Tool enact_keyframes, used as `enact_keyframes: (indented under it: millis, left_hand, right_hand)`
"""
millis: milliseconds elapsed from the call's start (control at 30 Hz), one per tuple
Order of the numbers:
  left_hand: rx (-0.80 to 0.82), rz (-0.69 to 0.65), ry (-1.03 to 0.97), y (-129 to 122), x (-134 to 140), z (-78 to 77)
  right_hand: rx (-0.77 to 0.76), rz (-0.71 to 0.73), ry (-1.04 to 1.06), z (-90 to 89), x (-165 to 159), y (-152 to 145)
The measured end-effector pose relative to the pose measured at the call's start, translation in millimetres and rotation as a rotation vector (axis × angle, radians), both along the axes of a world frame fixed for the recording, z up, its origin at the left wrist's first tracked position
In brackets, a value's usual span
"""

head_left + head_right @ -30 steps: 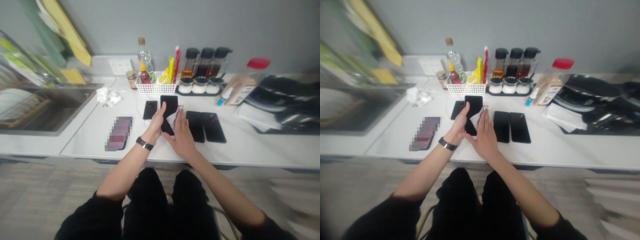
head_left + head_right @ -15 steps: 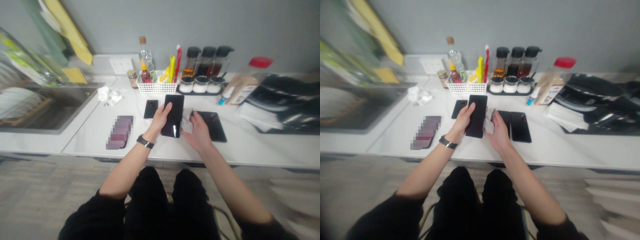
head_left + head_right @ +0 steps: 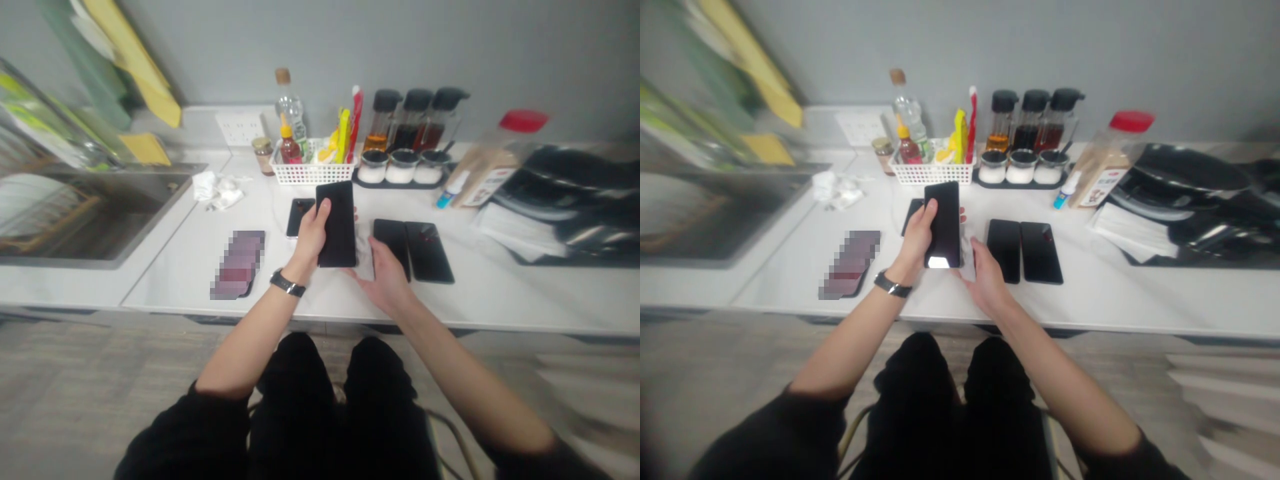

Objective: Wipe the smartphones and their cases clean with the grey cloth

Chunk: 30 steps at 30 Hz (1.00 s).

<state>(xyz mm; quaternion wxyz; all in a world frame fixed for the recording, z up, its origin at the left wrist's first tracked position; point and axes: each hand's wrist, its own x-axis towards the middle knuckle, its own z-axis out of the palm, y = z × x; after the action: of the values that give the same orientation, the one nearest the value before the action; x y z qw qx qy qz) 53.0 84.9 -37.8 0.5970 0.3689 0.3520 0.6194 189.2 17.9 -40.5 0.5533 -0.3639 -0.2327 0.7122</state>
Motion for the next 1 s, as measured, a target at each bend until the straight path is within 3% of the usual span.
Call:
enact_keyframes:
  millis: [100, 267, 333, 433, 533, 633, 800, 900, 1000]
  left_hand:
    - [0.047, -0.004, -0.036, -1, 1, 2.2]
    - [0.018, 0.09, -0.045, 0, 2, 2.0]
    - [-0.032, 0.121, -0.105, 1, 1, 1.8]
    - [-0.136, 0.031, -0.26, 3, -3, 4.1]
    - [-0.172, -0.106, -0.385, 2, -7, 9.8]
    - [-0.185, -0.155, -0.431, -1, -8, 16.1]
    - [-0.142, -0.058, -0.384, -5, -2, 20.2]
    - [-0.129, 0.035, -0.323, -4, 0, 18.7]
    - [-0.101, 0.114, -0.236, -2, -3, 17.4]
  right_hand:
    - [-0.061, 0.017, -0.034, -5.6, 0, -8]
    - [0.07, 0.055, -0.011, 5.9, 6, -6]
    - [0.076, 0.006, -0.011, 7.9, 4, -6]
    - [0.008, -0.123, -0.1, 2.2, -3, -10]
    - [0.031, -0.047, -0.152, -4.4, -11, -12]
    - [0.075, -0.007, -0.14, -8.1, -16, -8]
    - [-0.022, -0.085, -0.124, -15.4, -31, 6]
    - [0.0, -0.117, -0.142, -13.4, -37, 8]
    - [0.013, -0.044, -0.092, -5.4, -29, 3]
